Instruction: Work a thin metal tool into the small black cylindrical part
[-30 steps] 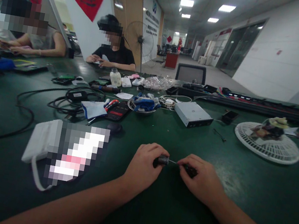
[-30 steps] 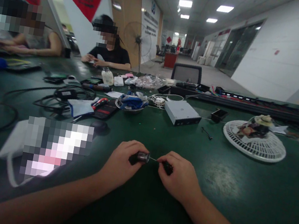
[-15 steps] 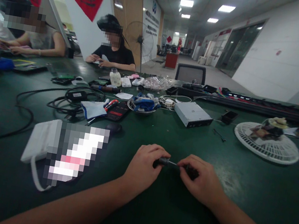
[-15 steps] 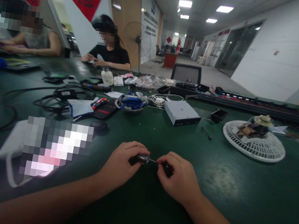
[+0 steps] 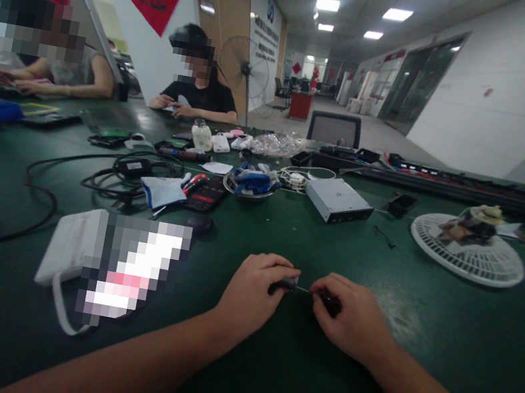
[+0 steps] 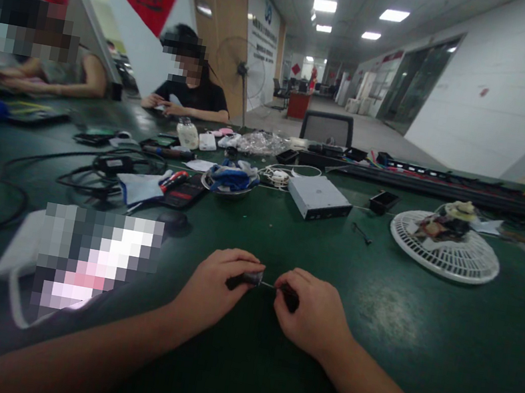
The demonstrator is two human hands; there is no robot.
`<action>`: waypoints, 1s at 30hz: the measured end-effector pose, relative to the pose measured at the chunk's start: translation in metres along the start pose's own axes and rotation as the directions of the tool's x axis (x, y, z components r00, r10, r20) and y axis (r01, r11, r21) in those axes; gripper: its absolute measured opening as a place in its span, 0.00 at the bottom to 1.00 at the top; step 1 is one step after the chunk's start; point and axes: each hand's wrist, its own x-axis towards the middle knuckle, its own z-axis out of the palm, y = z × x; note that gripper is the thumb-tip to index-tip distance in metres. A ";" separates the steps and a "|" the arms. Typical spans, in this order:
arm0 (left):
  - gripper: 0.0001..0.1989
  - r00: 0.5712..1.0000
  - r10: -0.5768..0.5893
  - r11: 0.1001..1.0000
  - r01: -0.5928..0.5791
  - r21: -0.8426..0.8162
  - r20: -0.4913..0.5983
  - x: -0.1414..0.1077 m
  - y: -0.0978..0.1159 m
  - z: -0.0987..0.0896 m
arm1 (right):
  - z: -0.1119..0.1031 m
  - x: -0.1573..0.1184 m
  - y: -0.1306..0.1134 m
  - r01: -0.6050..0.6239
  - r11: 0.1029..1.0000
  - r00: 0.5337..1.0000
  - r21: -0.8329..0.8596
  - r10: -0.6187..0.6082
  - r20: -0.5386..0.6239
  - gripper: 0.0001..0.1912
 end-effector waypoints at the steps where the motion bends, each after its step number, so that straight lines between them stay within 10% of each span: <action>1: 0.19 1.000 0.000 1.000 0.000 0.001 0.004 0.000 0.000 0.000 | 0.000 0.000 0.000 0.012 1.000 1.000 0.010 -0.012 0.007 0.06; 30: 0.21 0.997 0.055 0.998 -0.057 0.026 0.045 -0.001 -0.002 0.002 | 0.001 -0.001 -0.002 0.024 1.000 0.999 -0.004 -0.024 -0.023 0.07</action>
